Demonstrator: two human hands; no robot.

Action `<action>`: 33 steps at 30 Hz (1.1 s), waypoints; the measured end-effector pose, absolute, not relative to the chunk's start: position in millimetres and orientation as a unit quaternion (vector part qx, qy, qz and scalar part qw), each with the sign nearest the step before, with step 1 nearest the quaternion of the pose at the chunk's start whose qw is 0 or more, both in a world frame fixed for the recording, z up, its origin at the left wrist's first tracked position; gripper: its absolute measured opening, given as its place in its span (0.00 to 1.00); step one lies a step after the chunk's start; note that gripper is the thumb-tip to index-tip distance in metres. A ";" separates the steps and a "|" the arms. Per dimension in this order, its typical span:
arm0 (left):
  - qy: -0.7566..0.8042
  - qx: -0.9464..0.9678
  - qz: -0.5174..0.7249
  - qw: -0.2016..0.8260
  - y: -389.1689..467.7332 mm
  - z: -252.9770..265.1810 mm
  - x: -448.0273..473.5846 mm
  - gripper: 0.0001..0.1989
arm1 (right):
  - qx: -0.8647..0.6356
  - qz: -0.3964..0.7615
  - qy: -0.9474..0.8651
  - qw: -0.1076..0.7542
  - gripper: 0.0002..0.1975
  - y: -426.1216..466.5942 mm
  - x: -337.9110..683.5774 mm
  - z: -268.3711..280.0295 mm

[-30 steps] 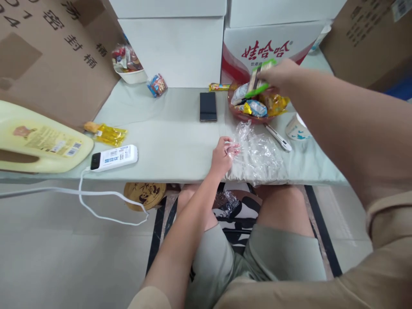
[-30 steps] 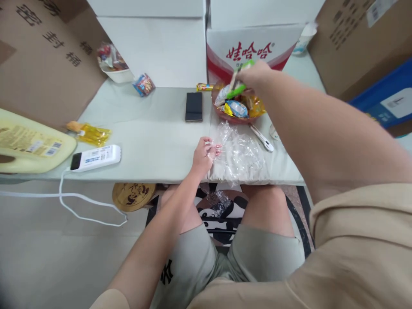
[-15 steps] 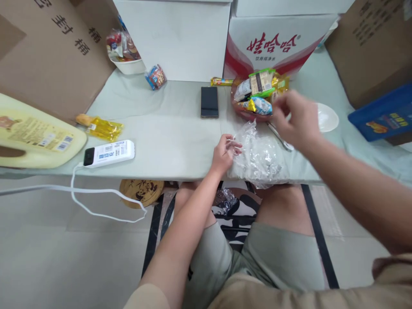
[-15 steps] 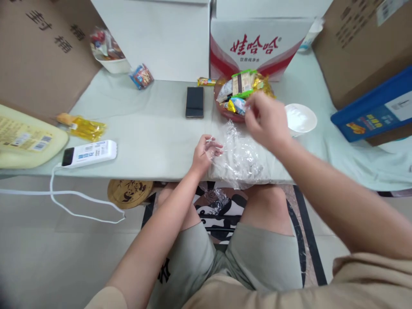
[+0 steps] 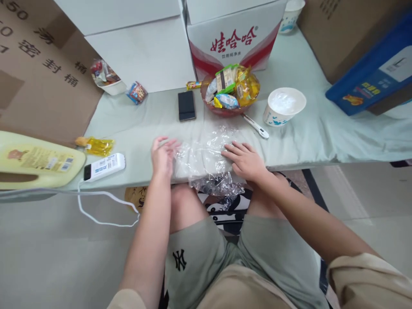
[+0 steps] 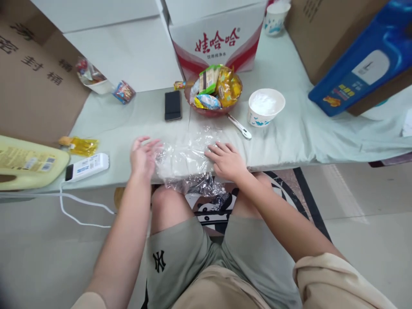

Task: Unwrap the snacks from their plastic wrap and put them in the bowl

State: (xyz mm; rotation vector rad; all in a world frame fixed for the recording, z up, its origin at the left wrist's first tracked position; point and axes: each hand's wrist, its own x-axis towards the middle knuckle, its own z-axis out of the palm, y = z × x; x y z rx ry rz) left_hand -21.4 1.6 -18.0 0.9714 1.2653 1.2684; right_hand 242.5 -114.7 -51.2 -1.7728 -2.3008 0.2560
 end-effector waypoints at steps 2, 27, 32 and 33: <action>0.520 0.458 0.596 0.407 -5.8 -3.1 -29.0 0.07 | -0.603 0.085 -0.785 0.116 0.28 -114.8 242.9 -51.5; 0.423 0.880 0.110 0.185 -18.2 -31.9 -57.7 0.26 | -0.608 0.189 -0.711 0.298 0.26 -118.3 261.9 -51.9; 0.435 0.877 0.095 0.182 -17.1 -45.8 -77.6 0.33 | -0.612 0.173 -0.699 0.326 0.26 -115.2 259.6 -54.5; 0.431 0.877 0.106 0.185 -15.7 -46.5 -79.9 0.33 | -0.618 0.162 -0.701 0.318 0.24 -113.8 257.0 -57.0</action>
